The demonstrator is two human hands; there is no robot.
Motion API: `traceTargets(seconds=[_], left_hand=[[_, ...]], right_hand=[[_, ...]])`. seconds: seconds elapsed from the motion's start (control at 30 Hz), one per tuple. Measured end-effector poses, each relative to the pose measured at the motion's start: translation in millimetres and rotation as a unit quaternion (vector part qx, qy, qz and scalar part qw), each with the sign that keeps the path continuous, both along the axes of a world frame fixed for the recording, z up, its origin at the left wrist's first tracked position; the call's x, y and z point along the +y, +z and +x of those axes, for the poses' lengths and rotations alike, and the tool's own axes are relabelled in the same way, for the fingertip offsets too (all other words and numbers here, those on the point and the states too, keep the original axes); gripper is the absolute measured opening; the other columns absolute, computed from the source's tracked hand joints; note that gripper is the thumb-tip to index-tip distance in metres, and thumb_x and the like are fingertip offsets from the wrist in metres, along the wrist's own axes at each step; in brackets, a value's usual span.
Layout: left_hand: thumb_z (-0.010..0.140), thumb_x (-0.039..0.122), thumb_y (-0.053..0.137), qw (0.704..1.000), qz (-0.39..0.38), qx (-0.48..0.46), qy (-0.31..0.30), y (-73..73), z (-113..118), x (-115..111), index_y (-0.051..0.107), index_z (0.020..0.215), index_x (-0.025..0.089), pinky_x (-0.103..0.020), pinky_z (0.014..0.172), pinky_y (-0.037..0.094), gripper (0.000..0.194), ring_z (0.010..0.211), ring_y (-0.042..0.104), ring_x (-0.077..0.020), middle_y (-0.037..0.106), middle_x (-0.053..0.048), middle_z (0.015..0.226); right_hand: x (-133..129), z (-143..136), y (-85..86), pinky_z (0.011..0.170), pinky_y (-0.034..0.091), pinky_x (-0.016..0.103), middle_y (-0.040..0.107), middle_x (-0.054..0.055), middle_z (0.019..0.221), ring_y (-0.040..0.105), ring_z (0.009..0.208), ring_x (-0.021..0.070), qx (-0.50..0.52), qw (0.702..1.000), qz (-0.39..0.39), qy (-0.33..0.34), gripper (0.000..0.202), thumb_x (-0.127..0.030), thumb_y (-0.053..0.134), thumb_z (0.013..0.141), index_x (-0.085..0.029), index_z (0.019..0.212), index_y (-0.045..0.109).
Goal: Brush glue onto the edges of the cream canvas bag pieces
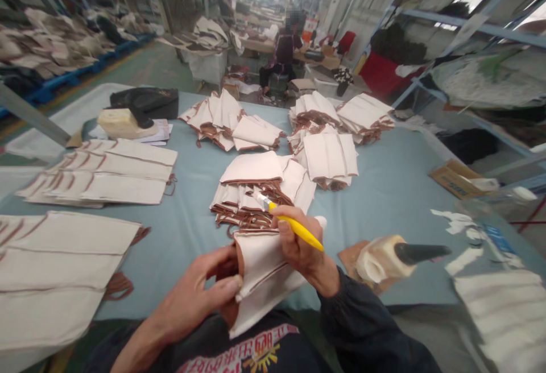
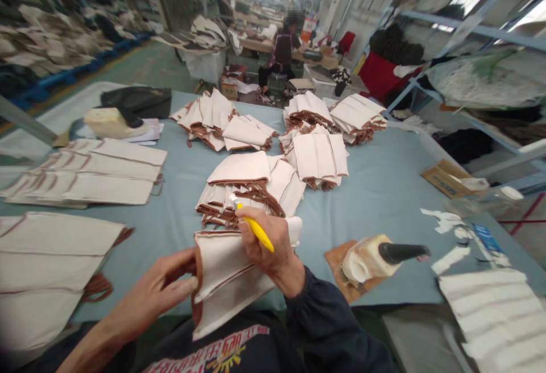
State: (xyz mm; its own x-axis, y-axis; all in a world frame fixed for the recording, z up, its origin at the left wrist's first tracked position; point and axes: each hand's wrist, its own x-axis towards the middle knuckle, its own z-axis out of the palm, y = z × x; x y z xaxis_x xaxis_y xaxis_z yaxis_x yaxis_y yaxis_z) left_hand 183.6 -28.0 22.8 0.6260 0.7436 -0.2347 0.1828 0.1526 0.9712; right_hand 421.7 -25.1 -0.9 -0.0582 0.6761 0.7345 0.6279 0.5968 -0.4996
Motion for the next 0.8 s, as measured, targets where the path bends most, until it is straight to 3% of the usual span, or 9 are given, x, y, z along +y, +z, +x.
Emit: traceTargets(seconds=[0.07,0.17,0.3,0.43,0.53,0.63,0.8], left_hand=[[0.087,0.056,0.069,0.999,-0.022,-0.008,0.037,-1.2,4.8,5.4,0.072,0.093,0.017,-0.031,0.074,0.055,0.039,0.074,0.064,-0.0222,0.069,-0.003,0.077],[0.085,0.058,0.071,0.997,0.014,0.019,0.07,1.4,19.5,8.9,0.061,0.072,0.019,-0.026,0.059,0.044,0.042,0.062,0.051,-0.0162,0.059,0.001,0.065],[0.09,0.053,0.063,0.993,0.069,0.028,0.088,8.7,32.4,10.4,0.061,0.075,0.019,-0.029,0.07,0.049,0.037,0.076,0.059,-0.02,0.067,-0.002,0.077],[0.093,0.049,0.057,0.992,0.097,0.047,0.061,17.3,29.8,12.7,0.064,0.08,0.019,-0.029,0.07,0.048,0.034,0.075,0.059,-0.0202,0.068,-0.002,0.079],[0.098,0.042,0.053,0.989,0.13,0.044,0.053,25.2,28.5,11.4,0.066,0.088,0.017,-0.029,0.071,0.049,0.03,0.078,0.06,-0.0208,0.069,-0.003,0.084],[0.1,0.039,0.05,0.986,0.154,0.05,0.032,31.1,31.5,6.1,0.064,0.088,0.018,-0.03,0.072,0.049,0.028,0.08,0.062,-0.0215,0.069,-0.003,0.085],[0.102,0.038,0.046,0.98,0.178,0.092,0.013,34.8,33.9,-3.3,0.059,0.083,0.021,-0.03,0.065,0.046,0.029,0.072,0.059,-0.0199,0.066,-0.001,0.076]], right_hand=[[-4.3,-1.6,2.1,0.07,0.063,0.026,0.078,0.003,0.085,0.077,0.075,0.0168,-0.007,1.0,0.005,-0.01,0.02,-0.024,0.046,0.11,-0.023,0.116,0.065],[-7.4,-5.5,-0.6,0.068,0.062,0.026,0.078,0.003,0.085,0.076,0.071,0.0163,0.009,1.0,0.003,-0.022,0.019,-0.023,0.047,0.11,-0.022,0.115,0.065],[-10.6,-4.6,-1.7,0.066,0.061,0.029,0.075,0.002,0.08,0.073,0.065,0.0166,0.065,0.996,-0.021,-0.052,0.02,-0.027,0.048,0.109,-0.022,0.111,0.067],[-21.7,3.4,21.4,0.05,0.05,0.024,0.063,-0.005,0.064,0.061,0.051,0.0125,0.234,0.97,-0.039,-0.061,0.027,-0.039,0.047,0.112,-0.023,0.101,0.065],[-30.8,5.6,47.7,0.034,0.029,0.018,0.044,-0.01,0.054,0.038,0.036,0.0074,0.3,0.953,-0.044,0.024,0.033,-0.042,0.049,0.112,-0.024,0.09,0.064],[-30.6,1.7,66.3,0.034,0.028,0.02,0.05,-0.009,0.058,0.034,0.037,0.0068,0.234,0.963,-0.082,0.105,0.031,-0.04,0.051,0.112,-0.023,0.091,0.066],[-15.0,-7.1,73.1,0.051,0.048,0.023,0.067,-0.002,0.075,0.06,0.057,0.0098,0.1,0.989,-0.041,0.102,0.028,-0.031,0.05,0.11,-0.022,0.087,0.064]])
